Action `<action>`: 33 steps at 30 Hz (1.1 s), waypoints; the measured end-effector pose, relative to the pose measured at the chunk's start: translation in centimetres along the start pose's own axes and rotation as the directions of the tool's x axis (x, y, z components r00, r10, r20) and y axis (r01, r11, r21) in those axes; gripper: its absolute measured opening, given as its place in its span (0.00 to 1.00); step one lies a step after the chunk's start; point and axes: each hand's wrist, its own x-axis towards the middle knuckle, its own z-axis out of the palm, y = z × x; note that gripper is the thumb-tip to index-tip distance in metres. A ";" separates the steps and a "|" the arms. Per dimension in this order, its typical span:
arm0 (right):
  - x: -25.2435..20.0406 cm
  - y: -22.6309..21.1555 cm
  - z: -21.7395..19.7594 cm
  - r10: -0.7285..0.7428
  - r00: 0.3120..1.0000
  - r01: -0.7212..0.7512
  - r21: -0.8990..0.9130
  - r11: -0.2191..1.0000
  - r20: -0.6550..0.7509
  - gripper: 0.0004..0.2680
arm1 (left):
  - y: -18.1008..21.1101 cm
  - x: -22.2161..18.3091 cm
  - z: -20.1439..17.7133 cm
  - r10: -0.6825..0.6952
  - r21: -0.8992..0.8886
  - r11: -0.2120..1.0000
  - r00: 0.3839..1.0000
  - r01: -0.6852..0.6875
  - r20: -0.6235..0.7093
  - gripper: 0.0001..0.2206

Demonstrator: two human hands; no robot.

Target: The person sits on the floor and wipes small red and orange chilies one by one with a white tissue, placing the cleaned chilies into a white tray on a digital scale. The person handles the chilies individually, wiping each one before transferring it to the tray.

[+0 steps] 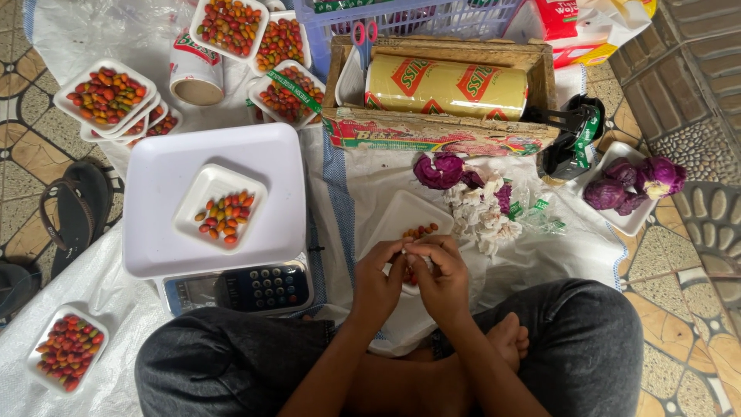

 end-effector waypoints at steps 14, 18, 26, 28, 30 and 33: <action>0.0 0.0 -0.7 0.309 0.951 -0.306 0.092 0.948 -0.024 0.04 | -1.2 -0.4 0.4 0.206 0.268 0.941 0.978 -0.205 0.026 0.06; 0.1 0.1 -0.5 0.208 0.978 -0.208 0.018 0.978 0.024 0.04 | -2.0 -0.2 -0.1 0.070 0.206 0.976 0.997 -0.072 0.020 0.05; 0.1 1.0 -1.0 0.280 0.960 -0.280 0.008 0.960 0.003 0.03 | -1.5 -0.7 0.6 0.114 0.216 0.968 0.992 -0.125 0.060 0.06; 0.3 0.6 -1.0 0.310 0.951 -0.309 0.033 0.950 -0.002 0.04 | -1.1 -0.5 0.7 0.107 0.180 0.977 0.993 -0.115 0.055 0.06; 0.2 0.0 -0.9 0.351 0.936 -0.344 0.161 0.925 -0.013 0.04 | -0.6 -0.2 0.6 0.078 0.070 0.994 0.997 -0.078 -0.005 0.06; -0.3 0.9 -0.8 0.444 0.895 -0.411 0.324 0.852 -0.031 0.04 | -0.4 0.1 0.2 0.054 -0.048 0.997 0.998 -0.056 -0.042 0.08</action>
